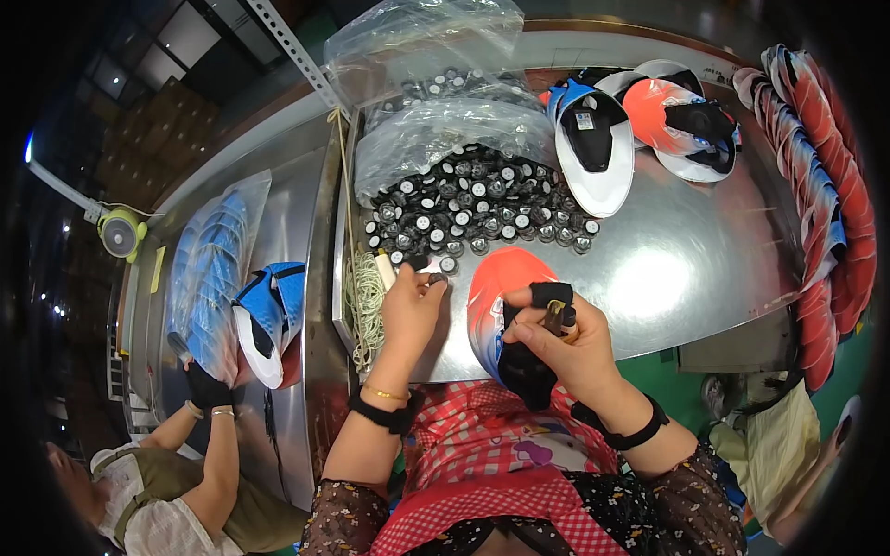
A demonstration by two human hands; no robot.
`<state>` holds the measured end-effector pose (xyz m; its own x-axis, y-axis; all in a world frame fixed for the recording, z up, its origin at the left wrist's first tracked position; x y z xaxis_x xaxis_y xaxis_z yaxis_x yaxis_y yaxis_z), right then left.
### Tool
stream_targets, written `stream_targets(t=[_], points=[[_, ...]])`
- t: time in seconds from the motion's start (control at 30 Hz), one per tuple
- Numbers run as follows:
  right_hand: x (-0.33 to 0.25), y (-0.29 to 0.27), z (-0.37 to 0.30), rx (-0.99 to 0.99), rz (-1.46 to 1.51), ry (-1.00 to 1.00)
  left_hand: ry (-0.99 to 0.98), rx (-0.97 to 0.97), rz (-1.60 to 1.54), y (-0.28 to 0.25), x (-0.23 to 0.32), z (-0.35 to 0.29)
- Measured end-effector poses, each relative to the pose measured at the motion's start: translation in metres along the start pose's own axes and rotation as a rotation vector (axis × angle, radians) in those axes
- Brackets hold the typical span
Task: Attaching straps and buckles to shoe upper components at a shoe factory workstation.
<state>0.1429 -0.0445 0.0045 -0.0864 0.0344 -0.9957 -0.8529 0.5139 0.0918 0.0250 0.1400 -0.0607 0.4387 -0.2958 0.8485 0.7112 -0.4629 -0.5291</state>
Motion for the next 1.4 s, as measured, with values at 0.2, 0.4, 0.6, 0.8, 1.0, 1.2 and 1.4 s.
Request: stream_targets(t=[0.2,0.4,0.6,0.8,1.0,1.2,1.4], points=[[-0.03,0.011,0.001,-0.009,-0.083,-0.2,-0.489,-0.18,-1.191,0.016,0.003,-0.038],[-0.035,0.008,-0.003,0.16,-0.549,-0.279,-0.566,-0.186,-1.553,0.021,0.014,-0.053],[-0.023,0.021,-0.002,0.186,-0.983,-0.44,-0.628,-0.186,-1.651,0.031,0.017,-0.065],[-0.024,0.028,-0.002,0.201,-1.081,-0.501,-0.71,-0.245,-1.69,0.04,0.024,-0.07],[-0.021,0.025,-0.001,0.217,-1.128,-0.484,-0.634,-0.237,-1.608,0.037,0.033,-0.071],[-0.021,0.023,-0.002,0.211,-1.092,-0.445,-0.551,-0.266,-1.519,0.039,0.031,-0.069],[-0.01,0.015,0.004,0.233,-0.767,-0.274,-0.527,-0.404,-1.492,0.045,0.041,-0.072]])
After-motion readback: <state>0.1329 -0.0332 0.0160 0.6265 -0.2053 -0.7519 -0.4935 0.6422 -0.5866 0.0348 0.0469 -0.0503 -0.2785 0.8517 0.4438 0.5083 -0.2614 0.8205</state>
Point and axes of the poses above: each hand's wrist, its own z-axis towards the middle knuckle, its own y-axis out of the palm, x = y × z, the point moved 8 cm from there along z, towards the middle knuckle, and after that the axes turned 14 degrees about -z, right-handed, at the moved point
